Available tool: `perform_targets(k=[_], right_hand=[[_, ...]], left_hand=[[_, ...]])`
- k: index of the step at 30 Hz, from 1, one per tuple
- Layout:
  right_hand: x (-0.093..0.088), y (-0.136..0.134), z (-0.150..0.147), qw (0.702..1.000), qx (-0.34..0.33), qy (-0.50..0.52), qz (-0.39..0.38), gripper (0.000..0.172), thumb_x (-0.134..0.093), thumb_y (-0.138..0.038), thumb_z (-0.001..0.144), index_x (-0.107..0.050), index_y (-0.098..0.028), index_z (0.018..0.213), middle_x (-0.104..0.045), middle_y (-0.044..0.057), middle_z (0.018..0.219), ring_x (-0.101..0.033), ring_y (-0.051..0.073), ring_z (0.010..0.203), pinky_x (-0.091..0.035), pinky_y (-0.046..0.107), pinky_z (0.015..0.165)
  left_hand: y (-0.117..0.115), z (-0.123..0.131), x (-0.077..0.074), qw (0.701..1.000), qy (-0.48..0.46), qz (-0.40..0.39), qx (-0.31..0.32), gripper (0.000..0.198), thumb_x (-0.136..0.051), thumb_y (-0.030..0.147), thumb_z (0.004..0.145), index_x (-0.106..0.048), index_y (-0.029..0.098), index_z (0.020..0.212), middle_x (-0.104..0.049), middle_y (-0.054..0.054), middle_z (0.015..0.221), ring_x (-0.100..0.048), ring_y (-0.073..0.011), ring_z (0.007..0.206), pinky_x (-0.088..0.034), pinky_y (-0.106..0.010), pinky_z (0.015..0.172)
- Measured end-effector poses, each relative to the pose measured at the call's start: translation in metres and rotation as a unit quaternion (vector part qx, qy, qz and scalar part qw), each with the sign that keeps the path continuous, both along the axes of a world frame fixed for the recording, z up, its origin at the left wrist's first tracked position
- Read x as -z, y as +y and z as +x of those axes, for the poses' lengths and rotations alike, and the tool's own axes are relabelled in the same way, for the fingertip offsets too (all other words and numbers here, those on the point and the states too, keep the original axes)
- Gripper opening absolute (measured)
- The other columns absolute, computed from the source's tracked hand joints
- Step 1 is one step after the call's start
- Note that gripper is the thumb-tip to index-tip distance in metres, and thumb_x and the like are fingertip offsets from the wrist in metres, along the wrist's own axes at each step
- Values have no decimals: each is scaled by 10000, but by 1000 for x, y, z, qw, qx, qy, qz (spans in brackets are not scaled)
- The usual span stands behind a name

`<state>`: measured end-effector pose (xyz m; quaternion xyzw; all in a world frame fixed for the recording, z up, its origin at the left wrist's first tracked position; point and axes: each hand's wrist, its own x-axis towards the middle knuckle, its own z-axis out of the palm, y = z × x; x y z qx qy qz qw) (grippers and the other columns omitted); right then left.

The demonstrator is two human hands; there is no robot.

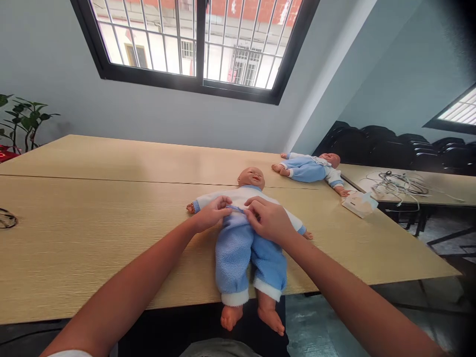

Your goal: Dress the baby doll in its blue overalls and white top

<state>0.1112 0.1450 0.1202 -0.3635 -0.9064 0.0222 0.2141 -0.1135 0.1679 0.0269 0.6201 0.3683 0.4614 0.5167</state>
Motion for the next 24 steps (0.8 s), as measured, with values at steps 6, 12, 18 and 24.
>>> perform_targets(k=[6, 12, 18, 24], right_hand=[[-5, 3, -12, 997, 54, -35, -35, 287, -670, -295, 940, -631, -159, 1190, -741, 117, 1146, -674, 260, 956, -457, 356, 836], [-12, 13, -25, 986, 55, 0, -159, 168, -592, -168, 933, -727, -165, 1033, -758, 80, 1004, -659, 218, 895, -458, 319, 814], [-12, 26, -21, 982, 41, 97, -157, 188, -564, -127, 906, -704, -180, 1020, -742, 56, 998, -633, 193, 834, -469, 307, 781], [-2, 24, -18, 995, -36, 90, -27, 190, -507, -174, 1015, -676, -206, 1095, -719, 94, 1109, -657, 246, 1040, -498, 368, 923]], left_hand=[[-8, 6, 1, 992, 25, 59, -105, 148, -644, 216, 828, -589, 184, 961, -586, 2, 895, -549, -131, 771, -465, -259, 721], [-15, 9, 0, 987, 33, 78, -140, 167, -646, 275, 887, -594, 192, 1023, -635, -25, 944, -614, -156, 802, -497, -274, 710], [-9, -4, 4, 995, 60, 61, -45, 383, -756, 450, 865, -686, 170, 1116, -700, -49, 965, -634, -167, 817, -507, -270, 691], [-12, -2, -5, 991, 106, 72, -50, 385, -605, 526, 966, -727, 163, 994, -673, -20, 813, -570, -144, 697, -450, -264, 618]])
